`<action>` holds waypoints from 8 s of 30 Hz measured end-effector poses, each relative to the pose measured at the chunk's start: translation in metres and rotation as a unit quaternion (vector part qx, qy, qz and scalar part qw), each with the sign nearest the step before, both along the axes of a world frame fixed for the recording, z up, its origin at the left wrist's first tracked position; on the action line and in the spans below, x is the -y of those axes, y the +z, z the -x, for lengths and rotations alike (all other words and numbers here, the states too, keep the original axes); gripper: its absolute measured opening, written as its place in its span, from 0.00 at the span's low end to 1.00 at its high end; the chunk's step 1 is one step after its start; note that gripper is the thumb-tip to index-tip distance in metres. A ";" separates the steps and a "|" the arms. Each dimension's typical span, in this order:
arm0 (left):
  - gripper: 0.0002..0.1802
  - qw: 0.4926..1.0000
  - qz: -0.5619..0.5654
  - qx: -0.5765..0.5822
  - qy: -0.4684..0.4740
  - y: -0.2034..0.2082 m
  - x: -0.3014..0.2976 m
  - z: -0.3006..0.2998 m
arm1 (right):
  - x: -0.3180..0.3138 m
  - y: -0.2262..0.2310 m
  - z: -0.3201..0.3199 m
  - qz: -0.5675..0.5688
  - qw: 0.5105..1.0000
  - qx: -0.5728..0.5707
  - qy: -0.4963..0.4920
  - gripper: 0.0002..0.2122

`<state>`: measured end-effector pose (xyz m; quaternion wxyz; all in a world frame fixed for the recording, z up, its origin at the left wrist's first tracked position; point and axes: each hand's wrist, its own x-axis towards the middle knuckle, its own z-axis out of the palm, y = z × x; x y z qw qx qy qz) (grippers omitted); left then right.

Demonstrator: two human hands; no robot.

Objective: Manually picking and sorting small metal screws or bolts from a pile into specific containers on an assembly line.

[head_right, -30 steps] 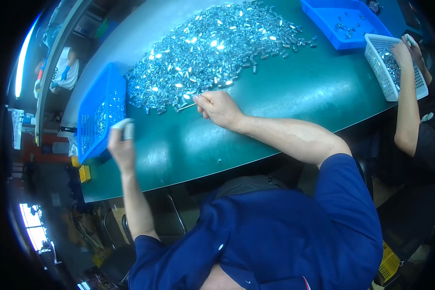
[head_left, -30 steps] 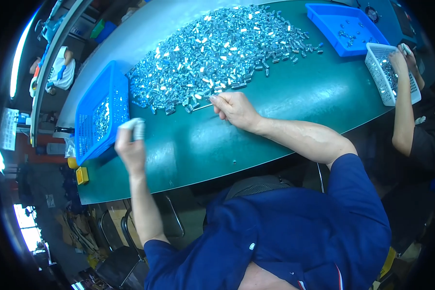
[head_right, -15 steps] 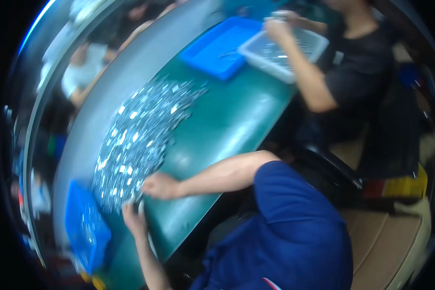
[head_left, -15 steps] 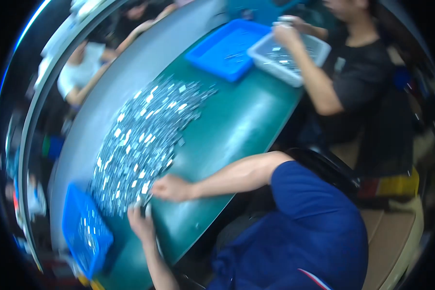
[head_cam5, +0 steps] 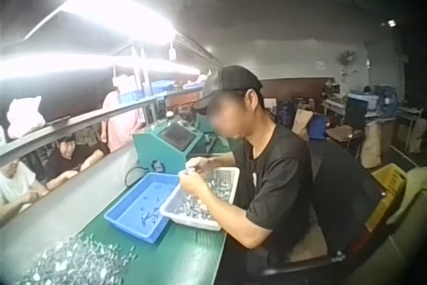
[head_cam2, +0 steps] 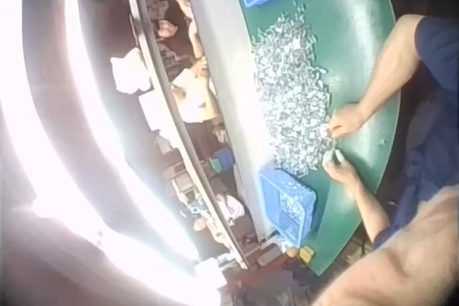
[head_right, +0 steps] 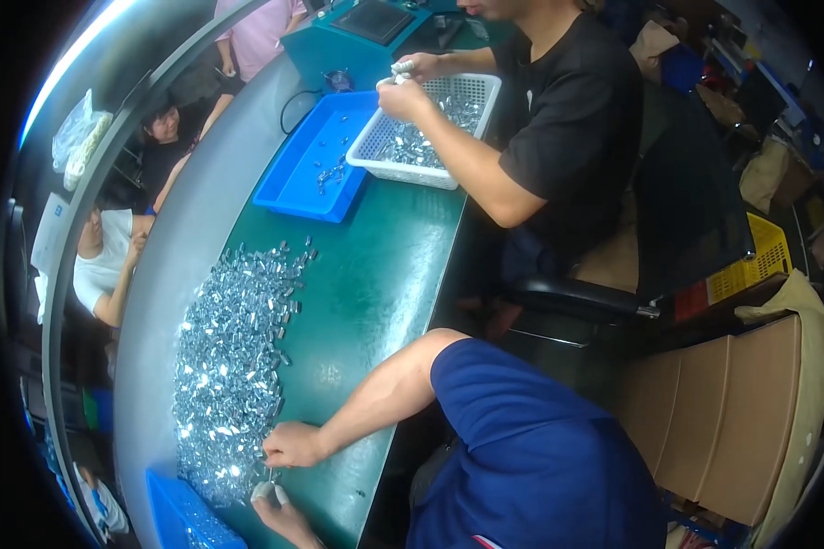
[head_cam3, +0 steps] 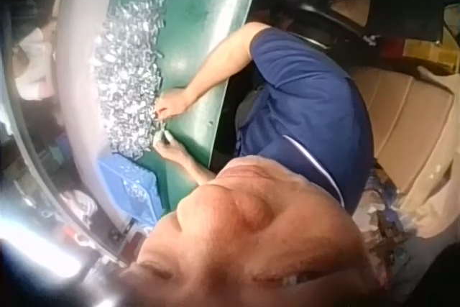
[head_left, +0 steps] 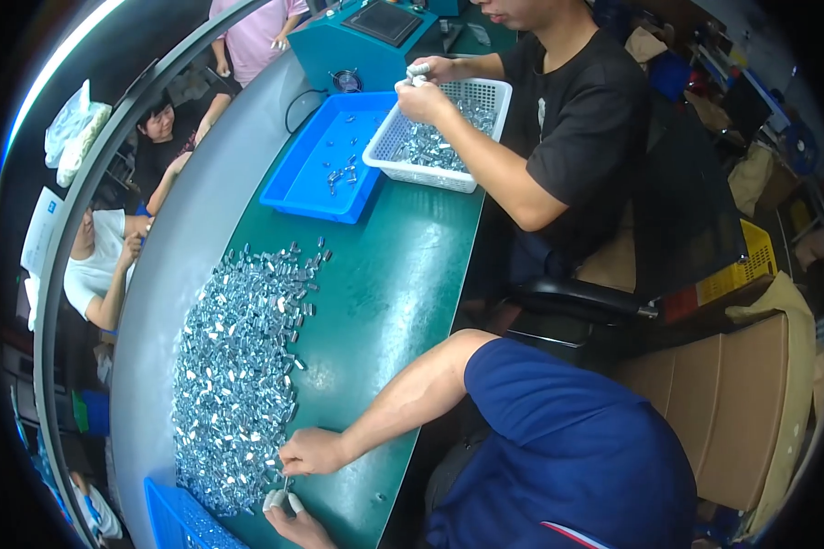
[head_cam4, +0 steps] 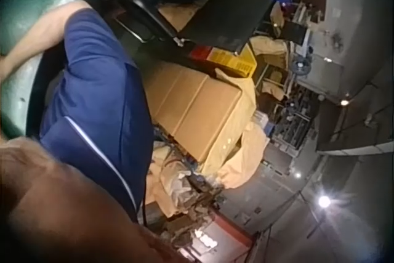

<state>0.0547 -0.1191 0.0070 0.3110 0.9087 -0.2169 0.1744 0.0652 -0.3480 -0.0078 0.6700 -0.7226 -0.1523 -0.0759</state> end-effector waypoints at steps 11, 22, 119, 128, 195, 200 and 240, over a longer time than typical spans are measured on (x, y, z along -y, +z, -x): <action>0.11 0.986 0.129 -0.100 0.029 0.024 0.025 0.025 | 0.004 -0.001 0.000 0.047 0.999 0.003 -0.001 0.12; 0.12 0.982 0.152 -0.114 0.006 0.025 0.033 0.025 | 0.006 0.002 0.000 0.027 1.000 -0.005 0.010 0.12; 0.10 0.994 0.085 -0.071 -0.017 0.034 0.021 0.025 | 0.011 0.018 0.007 0.112 0.989 -0.049 0.089 0.12; 0.09 0.994 0.072 -0.079 -0.027 0.021 0.029 0.028 | -0.010 -0.006 -0.002 0.136 0.987 0.042 0.075 0.18; 0.07 0.997 0.014 -0.062 -0.044 0.063 0.018 0.030 | -0.007 0.005 0.011 0.007 0.989 0.145 0.022 0.13; 0.09 0.997 0.021 -0.042 -0.067 0.064 0.030 0.020 | 0.010 0.014 0.012 0.044 0.994 0.093 0.029 0.09; 0.10 0.999 0.007 -0.011 -0.039 0.045 0.012 0.011 | 0.007 0.018 0.009 0.059 0.997 0.029 0.030 0.08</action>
